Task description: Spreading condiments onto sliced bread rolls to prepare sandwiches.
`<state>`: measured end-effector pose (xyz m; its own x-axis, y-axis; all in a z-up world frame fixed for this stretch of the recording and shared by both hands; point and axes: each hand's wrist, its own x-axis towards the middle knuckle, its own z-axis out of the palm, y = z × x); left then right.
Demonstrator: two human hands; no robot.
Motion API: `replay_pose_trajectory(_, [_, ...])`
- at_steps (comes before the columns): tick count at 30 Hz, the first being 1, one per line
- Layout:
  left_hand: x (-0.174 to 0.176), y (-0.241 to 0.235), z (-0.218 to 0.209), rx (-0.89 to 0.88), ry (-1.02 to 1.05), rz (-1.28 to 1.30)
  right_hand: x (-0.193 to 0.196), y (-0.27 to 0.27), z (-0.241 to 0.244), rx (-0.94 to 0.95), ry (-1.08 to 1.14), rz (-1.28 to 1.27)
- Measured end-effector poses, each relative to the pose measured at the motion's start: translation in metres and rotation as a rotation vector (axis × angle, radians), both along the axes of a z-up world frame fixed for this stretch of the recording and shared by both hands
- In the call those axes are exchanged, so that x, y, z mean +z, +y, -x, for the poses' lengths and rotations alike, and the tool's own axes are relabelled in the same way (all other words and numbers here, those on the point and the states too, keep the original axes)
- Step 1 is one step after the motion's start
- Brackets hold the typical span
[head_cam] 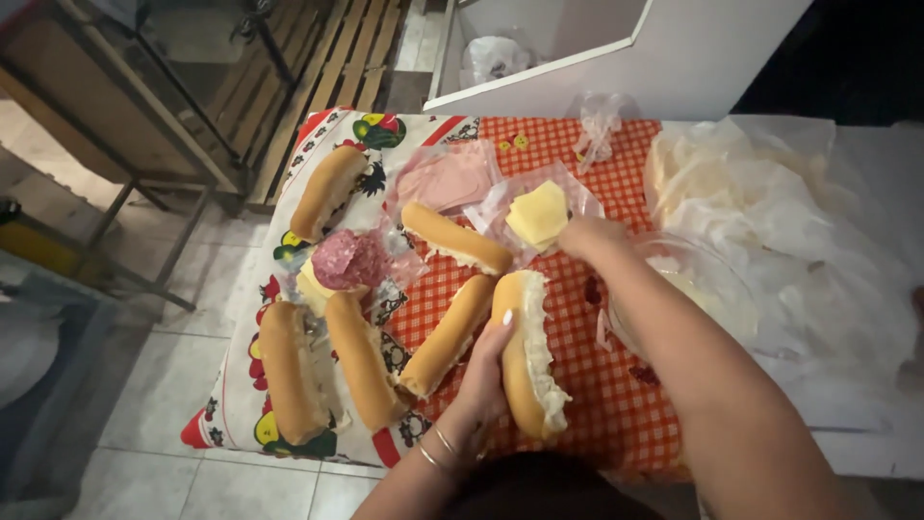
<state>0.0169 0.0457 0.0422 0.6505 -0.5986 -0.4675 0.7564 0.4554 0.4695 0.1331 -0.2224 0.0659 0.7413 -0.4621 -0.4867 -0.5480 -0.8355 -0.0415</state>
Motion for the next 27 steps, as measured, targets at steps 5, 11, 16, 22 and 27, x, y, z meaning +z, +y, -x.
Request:
replay_pose_trajectory(5, [0.021, 0.013, -0.008, 0.019, -0.092, -0.034, 0.095, 0.072, 0.119, -0.047, -0.49, -0.152])
replay_pose_trajectory(11, [0.035, 0.014, -0.022, -0.009, -0.146, -0.075, 0.048, 0.115, 0.244, -0.087, -0.869, -0.254])
replay_pose_trajectory(16, [0.015, 0.003, -0.021, -0.058, -0.204, -0.049, 0.008, 0.126, 0.272, 0.065, -0.876, 0.035])
replay_pose_trajectory(22, [0.015, -0.002, -0.015, -0.074, -0.13, -0.059, 0.028, 0.132, 0.245, 0.075, -0.798, -0.016])
replay_pose_trajectory(27, [0.038, 0.0, -0.017, -0.059, -0.14, -0.072, 0.04, 0.145, 0.232, 0.088, -0.84, 0.057])
